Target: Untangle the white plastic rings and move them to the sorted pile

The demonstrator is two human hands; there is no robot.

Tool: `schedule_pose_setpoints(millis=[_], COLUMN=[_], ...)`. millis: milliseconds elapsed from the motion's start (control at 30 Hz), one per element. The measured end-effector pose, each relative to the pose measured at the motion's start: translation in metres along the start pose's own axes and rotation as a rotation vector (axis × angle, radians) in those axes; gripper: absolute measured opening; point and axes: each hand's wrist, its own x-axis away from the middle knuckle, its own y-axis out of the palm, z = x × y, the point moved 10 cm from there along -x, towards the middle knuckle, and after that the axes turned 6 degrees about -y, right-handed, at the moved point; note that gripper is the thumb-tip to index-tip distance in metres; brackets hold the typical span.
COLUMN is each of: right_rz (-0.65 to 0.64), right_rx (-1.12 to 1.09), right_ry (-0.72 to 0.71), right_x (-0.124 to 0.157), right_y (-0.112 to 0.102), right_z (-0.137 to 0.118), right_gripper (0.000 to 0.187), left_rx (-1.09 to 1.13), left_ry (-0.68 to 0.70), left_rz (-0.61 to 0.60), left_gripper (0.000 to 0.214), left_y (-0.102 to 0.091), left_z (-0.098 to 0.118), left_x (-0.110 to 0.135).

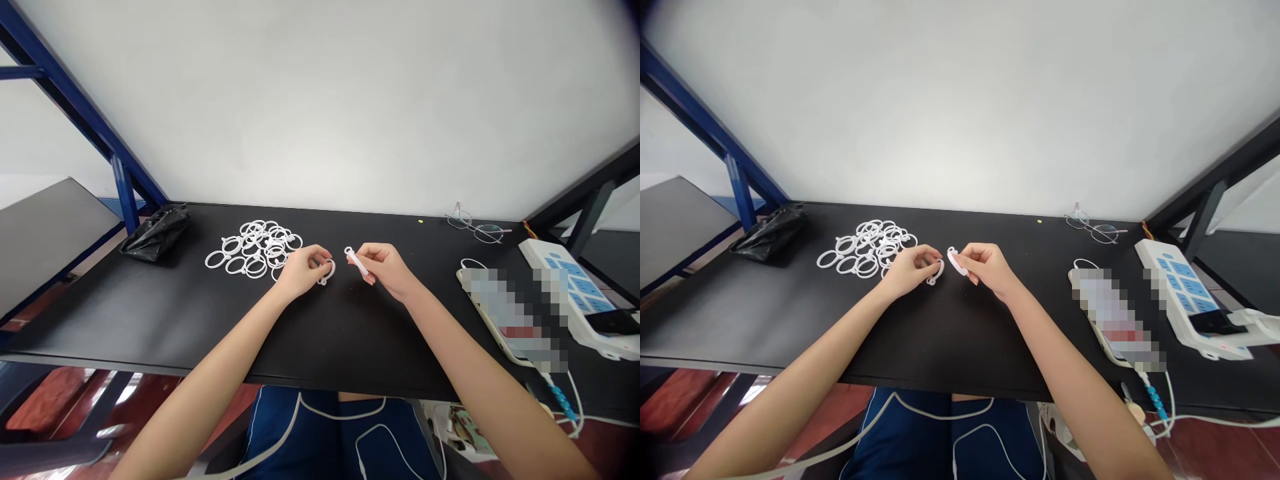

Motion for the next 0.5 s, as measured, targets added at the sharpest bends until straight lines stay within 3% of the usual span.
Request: schedule_pose_setpoints(millis=[267,500], right_rz=[0.026,-0.027], right_rx=[0.000,-0.025], right_ry=[-0.012,0.021], right_x=[-0.001,0.001], right_y=[0.001,0.010], right_z=[0.003,0.006], right_gripper=[0.031,0.033], left_rx=[0.166,0.246], left_ry=[0.034,0.040], left_rz=[0.012,-0.135], left_gripper=[0.032,0.046], left_y=[0.000,0.017], left_z=[0.005,0.019], left_x=[0.001,0.012])
